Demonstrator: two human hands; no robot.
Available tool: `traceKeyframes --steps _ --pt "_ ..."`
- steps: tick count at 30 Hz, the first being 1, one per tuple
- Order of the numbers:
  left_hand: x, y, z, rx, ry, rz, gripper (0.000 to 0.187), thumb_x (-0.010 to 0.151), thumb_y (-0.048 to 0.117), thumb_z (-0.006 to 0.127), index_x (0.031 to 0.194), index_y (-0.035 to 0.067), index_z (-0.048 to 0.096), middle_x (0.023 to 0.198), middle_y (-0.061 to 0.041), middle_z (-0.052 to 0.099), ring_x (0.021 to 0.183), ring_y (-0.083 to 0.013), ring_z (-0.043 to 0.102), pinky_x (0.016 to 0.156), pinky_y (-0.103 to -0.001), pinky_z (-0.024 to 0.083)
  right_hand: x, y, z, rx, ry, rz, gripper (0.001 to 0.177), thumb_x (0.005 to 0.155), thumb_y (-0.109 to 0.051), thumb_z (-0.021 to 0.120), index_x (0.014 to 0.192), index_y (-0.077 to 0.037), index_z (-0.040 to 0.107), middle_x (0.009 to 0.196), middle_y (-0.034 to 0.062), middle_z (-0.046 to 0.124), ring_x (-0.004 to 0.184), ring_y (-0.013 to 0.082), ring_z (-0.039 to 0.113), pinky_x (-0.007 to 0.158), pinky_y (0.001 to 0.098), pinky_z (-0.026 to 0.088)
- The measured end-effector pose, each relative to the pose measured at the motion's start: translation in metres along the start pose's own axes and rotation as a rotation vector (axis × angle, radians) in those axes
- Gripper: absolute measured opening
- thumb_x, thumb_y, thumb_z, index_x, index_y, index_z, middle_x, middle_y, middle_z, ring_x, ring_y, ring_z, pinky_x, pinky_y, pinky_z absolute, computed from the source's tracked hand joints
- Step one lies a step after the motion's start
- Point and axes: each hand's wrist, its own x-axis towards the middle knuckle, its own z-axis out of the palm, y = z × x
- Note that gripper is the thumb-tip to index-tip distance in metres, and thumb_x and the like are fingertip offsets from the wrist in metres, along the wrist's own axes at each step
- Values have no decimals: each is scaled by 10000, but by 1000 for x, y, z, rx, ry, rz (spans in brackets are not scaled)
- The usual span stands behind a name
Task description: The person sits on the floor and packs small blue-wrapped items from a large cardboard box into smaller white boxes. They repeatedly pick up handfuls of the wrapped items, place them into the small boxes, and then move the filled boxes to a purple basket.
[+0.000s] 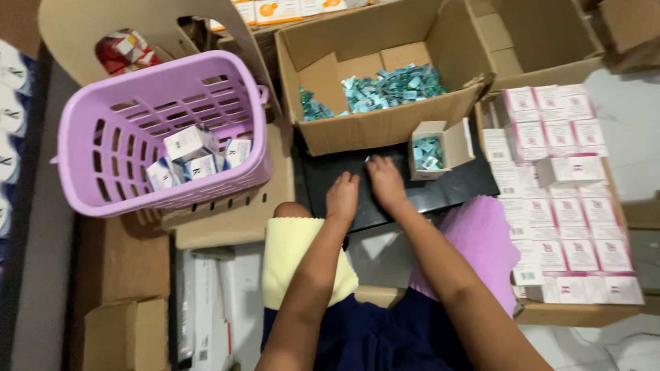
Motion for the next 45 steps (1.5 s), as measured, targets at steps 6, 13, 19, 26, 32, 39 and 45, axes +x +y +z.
traceKeyframes --steps 6,13,19,26,32,39,45 --pt "5 11 -12 -50 81 -41 87 850 102 655 897 99 728 935 -91 664 956 -300 657 775 -437 557 -15 -26 -53 82 -70 44 130 817 -50 661 940 -37 701 991 154 686 1006 358 641 897 455 533" --pt "3 28 -23 -559 58 -292 91 859 103 763 945 80 746 907 -112 703 821 -306 704 715 -419 552 -7 2 -160 96 453 97 177 876 35 692 1040 -23 727 1054 169 723 971 375 668 861 455 534" --pt "49 76 -29 -784 202 -131 112 884 98 730 988 56 726 921 -137 722 824 -271 731 734 -364 570 -10 19 -186 210 567 231 154 922 43 684 1065 -3 721 1043 167 714 921 343 704 822 403 562" --pt "85 145 -53 -819 244 52 231 908 118 685 1122 32 697 1098 -175 702 965 -335 706 857 -414 549 -15 21 -201 274 592 287 162 941 51 685 1092 6 722 997 154 710 843 272 700 774 353 549" --pt "170 83 -68 -542 421 69 205 902 104 694 1102 64 710 1101 -173 700 1074 -379 645 967 -459 521 12 33 -206 277 532 234 150 946 7 706 1095 3 724 1000 161 710 870 289 702 798 367 556" --pt "297 15 -37 -174 -300 -7 509 817 337 819 1232 84 667 1279 -200 669 1234 -389 626 1020 -482 520 170 109 -132 15 -127 227 349 907 -265 764 1230 -141 722 1199 155 730 1131 377 668 946 470 526" --pt "317 1 43 25 -769 -43 1249 657 529 964 1605 360 170 1644 -222 -92 1452 -589 148 1139 -644 280 229 164 -63 -242 -810 362 976 685 -463 916 1501 -216 441 1421 246 518 1264 416 551 1035 475 469"
